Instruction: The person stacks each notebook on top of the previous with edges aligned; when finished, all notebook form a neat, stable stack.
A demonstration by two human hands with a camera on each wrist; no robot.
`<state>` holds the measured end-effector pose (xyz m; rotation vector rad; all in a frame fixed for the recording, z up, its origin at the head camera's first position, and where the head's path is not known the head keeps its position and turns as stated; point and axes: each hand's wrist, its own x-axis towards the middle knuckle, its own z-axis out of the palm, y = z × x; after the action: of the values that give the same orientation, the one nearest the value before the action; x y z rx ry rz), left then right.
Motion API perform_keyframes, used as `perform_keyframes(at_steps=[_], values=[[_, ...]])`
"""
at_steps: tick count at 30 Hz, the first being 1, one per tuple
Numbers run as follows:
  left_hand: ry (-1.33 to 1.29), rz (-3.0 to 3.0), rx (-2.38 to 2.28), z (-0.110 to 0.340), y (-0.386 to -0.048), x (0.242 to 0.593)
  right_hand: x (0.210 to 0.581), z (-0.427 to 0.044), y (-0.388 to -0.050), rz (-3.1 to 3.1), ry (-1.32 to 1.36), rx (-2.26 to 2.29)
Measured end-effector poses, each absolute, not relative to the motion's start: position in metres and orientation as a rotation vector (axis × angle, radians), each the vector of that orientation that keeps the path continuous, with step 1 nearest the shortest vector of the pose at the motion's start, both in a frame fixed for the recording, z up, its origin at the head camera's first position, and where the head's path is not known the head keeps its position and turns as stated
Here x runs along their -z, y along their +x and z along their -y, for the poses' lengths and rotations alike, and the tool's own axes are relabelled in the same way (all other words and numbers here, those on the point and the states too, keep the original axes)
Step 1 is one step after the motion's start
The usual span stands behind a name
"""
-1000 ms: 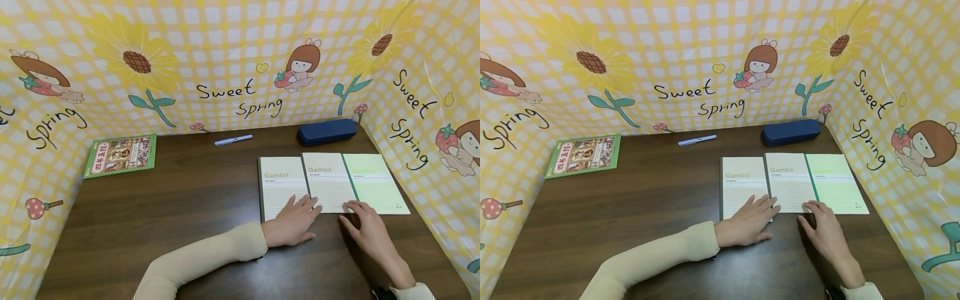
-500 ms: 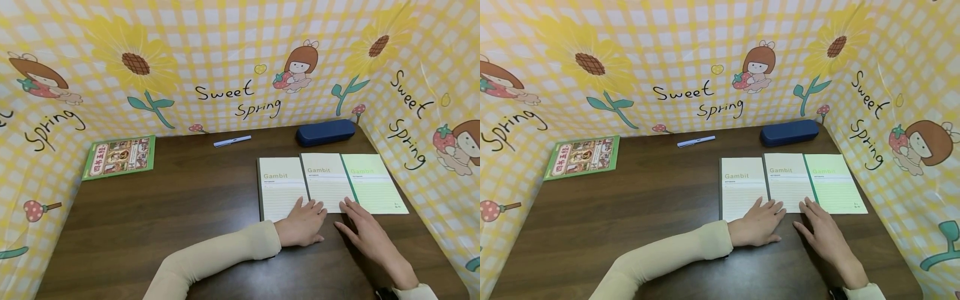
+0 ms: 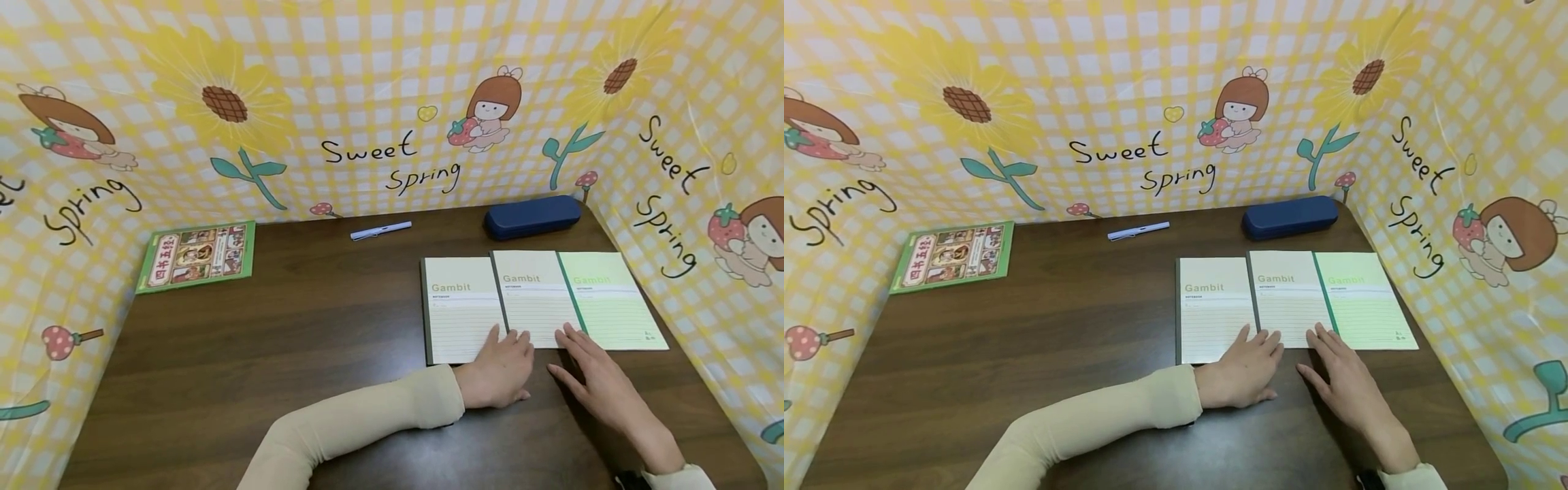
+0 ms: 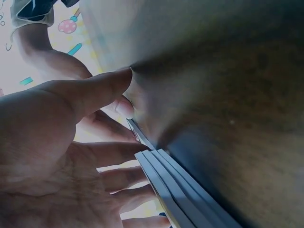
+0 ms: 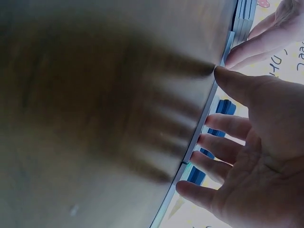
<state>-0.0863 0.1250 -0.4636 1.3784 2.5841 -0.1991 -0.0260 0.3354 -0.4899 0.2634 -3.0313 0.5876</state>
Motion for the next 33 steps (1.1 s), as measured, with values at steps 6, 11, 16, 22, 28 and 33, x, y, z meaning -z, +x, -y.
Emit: perform_keyframes(at_steps=[6,11,16,22,28,33], values=[[1.418,-2.599,0.246,-0.125,-0.08,0.464,0.491,-0.336,-0.022,3.025,0.256,-0.617],[1.447,-2.586,0.274,-0.124,-0.073,0.464,0.492,-0.336,-0.015,3.036,0.25,-0.621],[1.486,-2.567,0.288,-0.123,-0.065,0.464,0.49,-0.336,-0.006,3.065,0.223,-0.644],[1.541,-2.56,0.304,-0.123,-0.054,0.465,0.488,-0.336,0.007,3.078,0.194,-0.628],[1.58,-2.544,0.329,-0.123,-0.043,0.464,0.488,-0.336,0.018,3.053,0.199,-0.619],[1.6,-2.539,0.345,-0.121,-0.034,0.465,0.486,-0.336,0.027,3.094,0.174,-0.601]])
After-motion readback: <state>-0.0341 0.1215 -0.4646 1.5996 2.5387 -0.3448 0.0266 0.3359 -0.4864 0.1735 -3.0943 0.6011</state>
